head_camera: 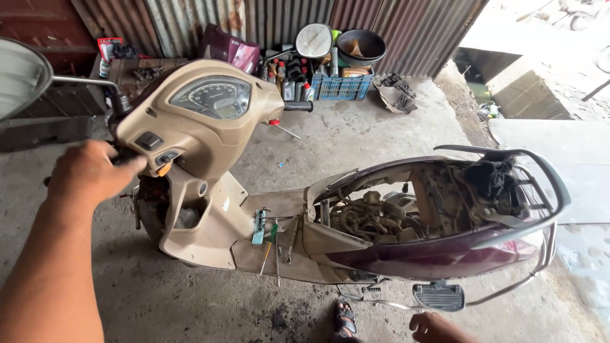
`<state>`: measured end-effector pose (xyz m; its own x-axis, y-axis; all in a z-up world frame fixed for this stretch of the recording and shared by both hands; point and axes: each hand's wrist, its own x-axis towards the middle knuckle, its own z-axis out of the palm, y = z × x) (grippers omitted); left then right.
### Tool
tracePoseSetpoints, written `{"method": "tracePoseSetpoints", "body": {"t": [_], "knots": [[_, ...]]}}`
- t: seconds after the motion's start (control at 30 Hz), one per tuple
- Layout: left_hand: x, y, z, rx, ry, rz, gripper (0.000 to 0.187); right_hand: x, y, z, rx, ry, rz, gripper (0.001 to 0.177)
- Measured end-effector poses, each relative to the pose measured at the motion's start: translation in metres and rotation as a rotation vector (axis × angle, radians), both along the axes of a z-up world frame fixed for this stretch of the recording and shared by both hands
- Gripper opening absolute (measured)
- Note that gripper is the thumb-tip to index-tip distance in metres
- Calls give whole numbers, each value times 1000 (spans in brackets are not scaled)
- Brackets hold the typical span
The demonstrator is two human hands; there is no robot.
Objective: Repairing and reassembling the front fairing and components of a TVS Jupiter scooter.
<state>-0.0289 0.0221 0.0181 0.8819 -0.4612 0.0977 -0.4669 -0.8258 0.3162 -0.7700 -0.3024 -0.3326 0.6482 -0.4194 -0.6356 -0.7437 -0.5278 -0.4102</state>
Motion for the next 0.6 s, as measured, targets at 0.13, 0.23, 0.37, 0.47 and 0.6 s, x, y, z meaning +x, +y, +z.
{"method": "tracePoseSetpoints", "body": {"t": [0.13,0.23,0.37,0.47,0.6], "knots": [[-2,3,-14,259,-37,-69,58,-3,13,24,12,79,-65,19],[-36,3,-6,416,-26,-69,57,-16,25,31,35,103,-96,22],[-74,9,22,334,260,-12,62,-16,29,23,4,3,-57,23],[-97,7,25,219,426,52,64,-24,26,18,38,15,-80,24],[-104,0,-10,208,268,112,44,-60,-5,-42,125,91,-160,22]]}}
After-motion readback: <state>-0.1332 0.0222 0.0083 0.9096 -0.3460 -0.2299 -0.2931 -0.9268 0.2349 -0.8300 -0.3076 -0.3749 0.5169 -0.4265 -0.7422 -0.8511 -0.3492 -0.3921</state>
